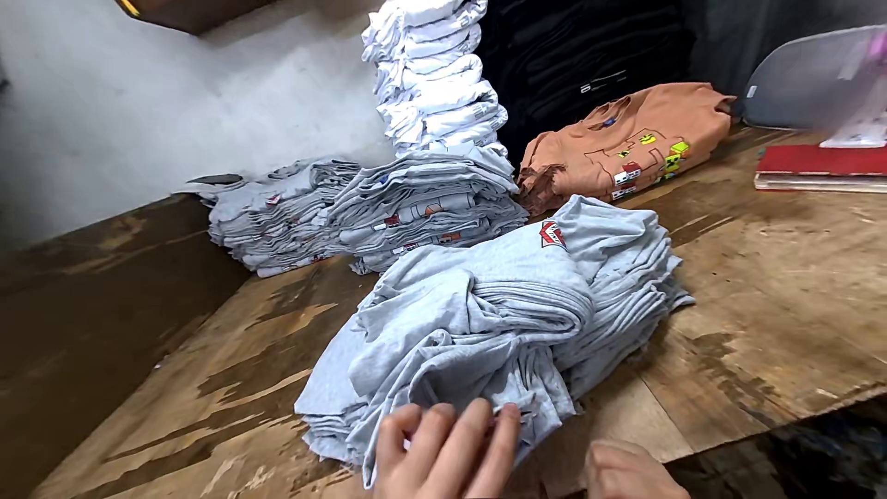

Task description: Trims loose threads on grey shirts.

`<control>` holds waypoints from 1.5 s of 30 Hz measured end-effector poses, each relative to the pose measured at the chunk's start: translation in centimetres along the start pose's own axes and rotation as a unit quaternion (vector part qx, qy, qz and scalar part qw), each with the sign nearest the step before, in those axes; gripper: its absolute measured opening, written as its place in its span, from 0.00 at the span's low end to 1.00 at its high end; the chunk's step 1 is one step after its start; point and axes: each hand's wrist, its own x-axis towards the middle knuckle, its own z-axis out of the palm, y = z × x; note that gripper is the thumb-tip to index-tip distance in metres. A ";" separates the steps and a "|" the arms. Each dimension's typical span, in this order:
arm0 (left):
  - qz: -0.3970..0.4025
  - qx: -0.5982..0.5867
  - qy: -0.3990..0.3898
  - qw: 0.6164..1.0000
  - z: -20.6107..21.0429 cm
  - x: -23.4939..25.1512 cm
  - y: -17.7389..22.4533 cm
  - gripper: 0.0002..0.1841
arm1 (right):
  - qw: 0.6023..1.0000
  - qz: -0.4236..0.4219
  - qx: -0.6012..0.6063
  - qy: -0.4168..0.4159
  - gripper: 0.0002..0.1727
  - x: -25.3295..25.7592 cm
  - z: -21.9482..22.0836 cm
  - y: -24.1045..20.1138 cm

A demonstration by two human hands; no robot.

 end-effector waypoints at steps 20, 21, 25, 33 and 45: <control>-0.114 -0.159 -0.027 0.980 -2.3 2.2 -8.4 0.11 | 0.978 0.060 -0.197 0.035 0.10 0.0 0.1 1.2; -0.129 -0.148 -0.028 0.980 -2.2 2.0 -8.6 0.10 | 0.977 0.066 -0.199 0.027 0.15 -0.2 -0.6 1.2; -0.212 -0.092 -0.065 0.971 -1.8 2.2 -5.9 0.13 | 0.973 0.043 -0.225 -0.004 0.19 1.2 -0.4 0.7; -0.164 -0.086 -0.097 0.978 -0.8 1.8 -1.5 0.13 | 0.972 0.082 -0.206 0.077 0.05 3.6 1.0 1.6; -0.154 -0.082 -0.061 0.983 0.6 0.5 2.5 0.11 | 0.950 0.251 0.083 0.166 0.08 2.8 2.5 0.2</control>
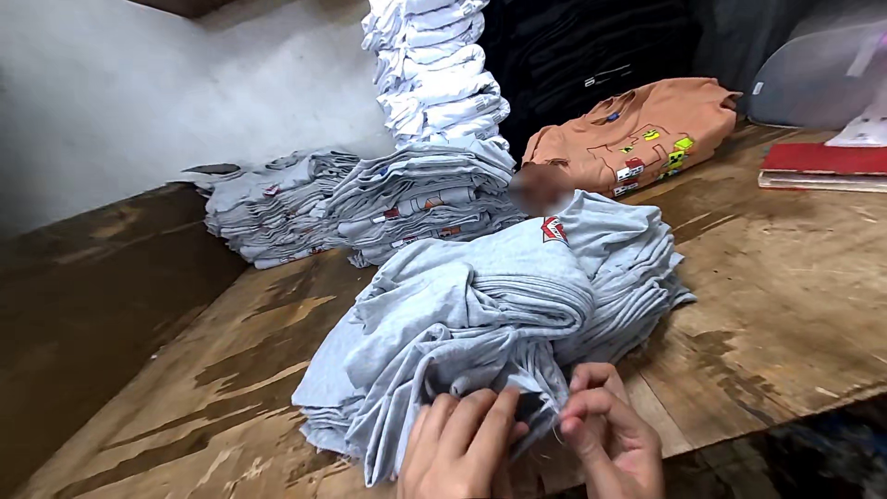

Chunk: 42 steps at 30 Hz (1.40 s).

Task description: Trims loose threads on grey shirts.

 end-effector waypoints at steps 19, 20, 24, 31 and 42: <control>-0.051 0.012 -0.014 0.999 -1.9 -1.3 -1.8 0.10 | 0.924 -0.132 -0.344 0.102 0.12 0.3 0.1 -1.1; -0.054 0.008 -0.010 0.998 -2.1 -1.3 -1.5 0.10 | 0.929 -0.124 -0.328 0.120 0.11 0.5 -0.2 -1.0; -0.075 -0.001 -0.003 0.997 -2.3 -1.1 -0.5 0.14 | 0.931 -0.113 -0.327 0.115 0.12 0.8 -1.0 -1.0; -0.137 0.036 0.055 0.988 -0.5 0.1 -1.0 0.26 | 0.848 -0.187 -0.496 0.022 0.14 1.0 2.3 -2.3; -0.058 -0.044 -0.027 0.997 -1.5 0.4 -0.5 0.18 | 0.966 -0.047 -0.237 0.094 0.07 2.3 1.5 -1.1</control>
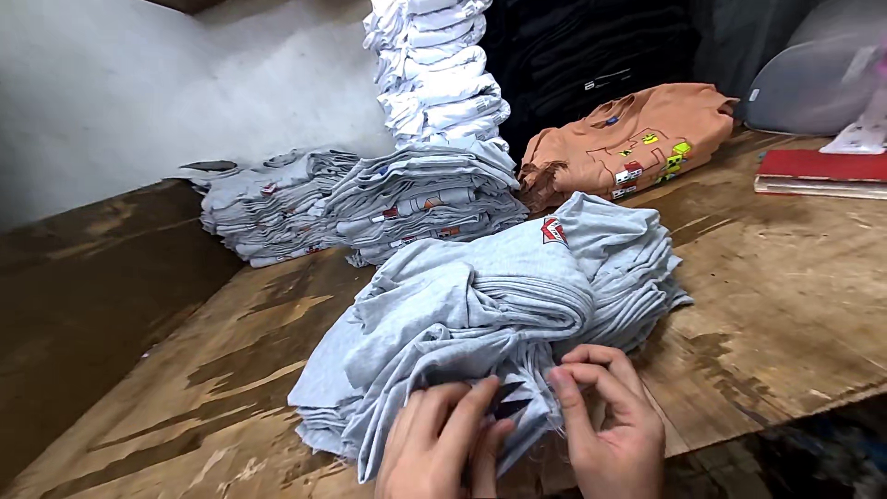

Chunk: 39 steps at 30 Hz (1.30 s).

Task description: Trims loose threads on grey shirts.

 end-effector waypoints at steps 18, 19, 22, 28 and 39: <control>-0.019 -0.073 -0.050 0.996 0.3 0.9 0.0 0.15 | 0.988 -0.119 0.068 -0.067 0.10 -2.5 0.4 1.3; -0.021 -0.096 -0.057 0.994 -0.1 1.2 -0.2 0.15 | 0.985 -0.077 0.137 -0.066 0.07 -1.9 0.9 1.1; -0.057 -0.138 -0.070 0.986 -0.3 2.3 -1.0 0.15 | 0.957 0.026 0.277 -0.085 0.11 0.2 1.9 1.3; -0.089 -0.215 -0.048 0.971 0.7 3.3 -2.2 0.17 | 0.978 -0.185 0.051 -0.076 0.14 -0.7 0.6 2.7; 0.163 0.073 0.093 0.980 1.3 -0.7 1.3 0.09 | 0.965 -0.256 -0.035 -0.054 0.05 -3.2 -3.8 1.6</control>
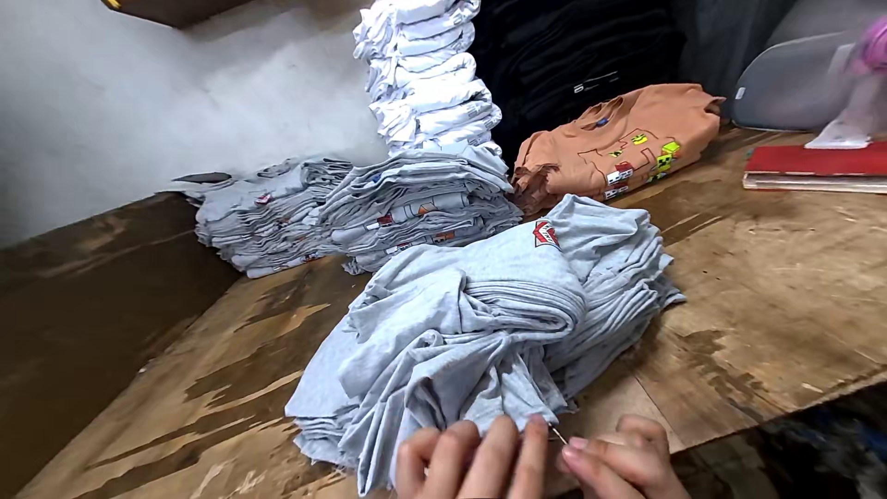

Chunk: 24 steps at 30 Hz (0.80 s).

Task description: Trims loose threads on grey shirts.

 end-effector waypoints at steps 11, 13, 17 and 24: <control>0.011 -0.006 -0.016 1.000 2.1 -0.2 -1.2 0.14 | 0.994 0.028 0.107 0.002 0.03 -1.7 -0.2 0.4; -0.029 -0.049 -0.063 0.996 2.0 0.2 -2.0 0.14 | 0.997 0.036 0.061 -0.021 0.08 -1.6 -0.5 0.9; -0.050 -0.089 -0.022 0.994 0.5 0.6 -6.0 0.13 | 0.994 0.034 -0.055 -0.092 0.18 -0.4 1.5 2.6; -0.166 -0.040 -0.072 0.983 -1.7 1.2 -6.7 0.14 | 0.905 0.037 0.110 -0.410 0.10 3.7 -6.1 4.0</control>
